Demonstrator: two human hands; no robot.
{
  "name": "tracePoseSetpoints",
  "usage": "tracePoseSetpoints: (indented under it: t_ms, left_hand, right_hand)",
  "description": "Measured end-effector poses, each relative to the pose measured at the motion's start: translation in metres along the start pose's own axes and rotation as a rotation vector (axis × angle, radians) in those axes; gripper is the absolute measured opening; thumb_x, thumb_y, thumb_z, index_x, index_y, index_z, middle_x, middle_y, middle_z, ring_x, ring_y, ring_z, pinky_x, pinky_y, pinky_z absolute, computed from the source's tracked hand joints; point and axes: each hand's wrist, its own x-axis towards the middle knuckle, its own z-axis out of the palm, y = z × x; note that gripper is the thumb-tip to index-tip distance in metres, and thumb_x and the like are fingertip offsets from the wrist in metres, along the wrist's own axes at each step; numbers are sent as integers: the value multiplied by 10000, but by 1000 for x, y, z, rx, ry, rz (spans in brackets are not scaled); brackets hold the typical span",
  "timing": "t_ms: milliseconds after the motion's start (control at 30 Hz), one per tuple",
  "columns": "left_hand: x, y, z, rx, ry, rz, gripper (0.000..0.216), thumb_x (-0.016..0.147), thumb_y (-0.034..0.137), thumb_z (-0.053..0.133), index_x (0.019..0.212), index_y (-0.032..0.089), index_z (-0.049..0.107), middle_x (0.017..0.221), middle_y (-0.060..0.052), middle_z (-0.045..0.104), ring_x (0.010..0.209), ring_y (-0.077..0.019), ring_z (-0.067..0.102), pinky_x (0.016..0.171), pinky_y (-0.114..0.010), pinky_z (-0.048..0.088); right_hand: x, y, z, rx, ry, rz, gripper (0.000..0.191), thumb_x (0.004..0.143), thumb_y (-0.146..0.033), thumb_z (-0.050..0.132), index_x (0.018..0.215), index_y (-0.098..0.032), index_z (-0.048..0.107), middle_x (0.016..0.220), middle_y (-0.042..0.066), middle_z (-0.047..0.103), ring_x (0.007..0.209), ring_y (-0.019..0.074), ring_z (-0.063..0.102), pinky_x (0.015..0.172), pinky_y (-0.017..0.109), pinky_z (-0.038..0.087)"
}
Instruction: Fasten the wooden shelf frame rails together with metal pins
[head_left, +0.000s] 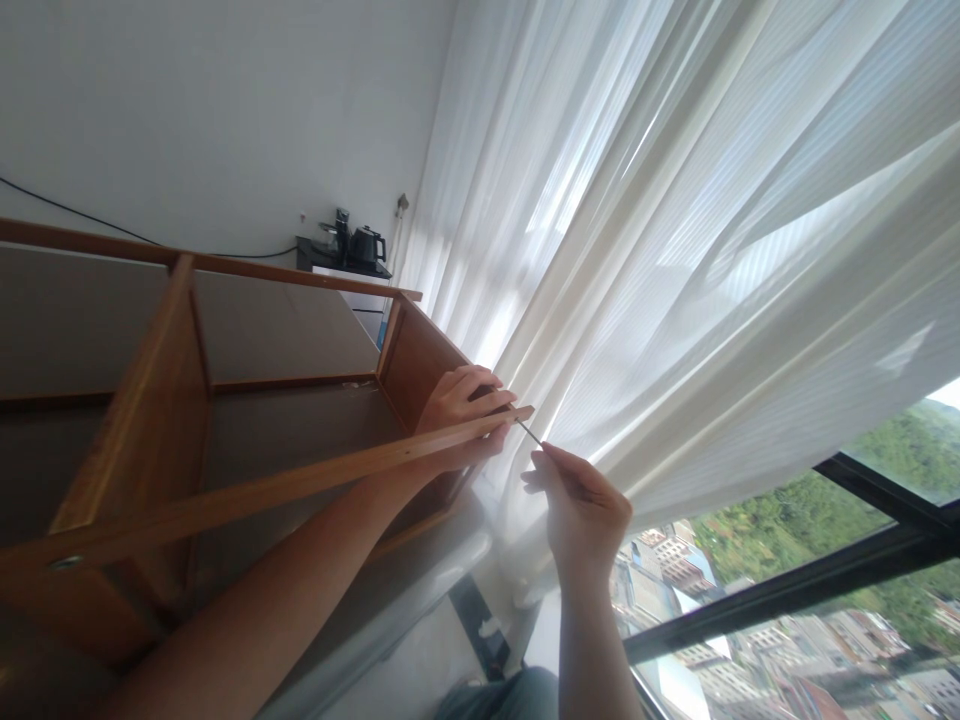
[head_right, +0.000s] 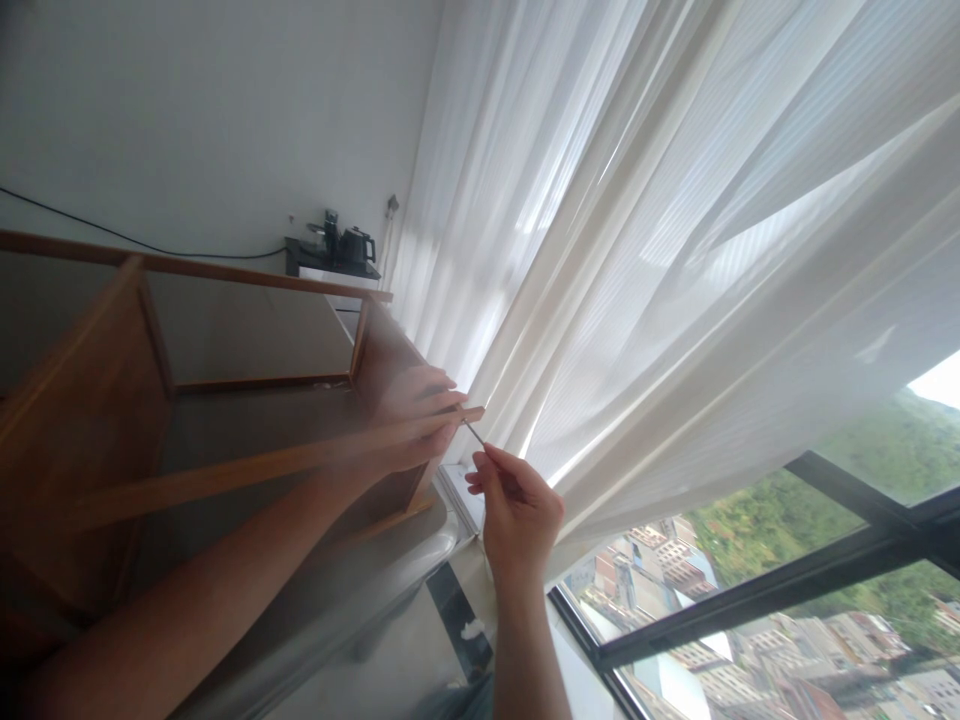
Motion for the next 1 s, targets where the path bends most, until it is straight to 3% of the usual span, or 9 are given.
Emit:
tracePoseSetpoints:
  t_ms: [267,400,533,1000]
  left_hand:
    - [-2,-2,0,12,-53,-15,268,857,287,625,1088,271,760,1077,-58,716,1128,-256,630,1019,-445,495]
    - [-2,-3,1,21,-67,-15,269,860,298,623,1085,280,769,1080,-58,722,1127,-258,633,1027,-453,491]
    - [-1,-2,0,17,-62,-21,267,858,299,622,1083,282,763,1076,-53,723,1131,-256,635,1029,-450,494]
    - [-1,-2,1,21,-38,-9,240,851,278,625,1057,262,747,1056,-52,718,1104,-245,639,1021,-435,490]
  right_hand:
    - [-1,0,-4,-12,-11,84,319,702,-345,898,978,-199,831,908,84,823,658,216,777,630,326,686]
    - [-2,-3,-6,-71,-46,86,387,691,-354,901,1035,-195,820,939,101,821,716,239,785,691,370,689]
    - [-3,-5,-6,-45,-48,85,349,697,-341,894,1010,-203,824,979,95,819,680,226,779,654,362,692]
    - [-1,-3,-4,-83,-39,4,292,730,-346,868,983,-204,831,753,47,797,605,189,738,549,299,657]
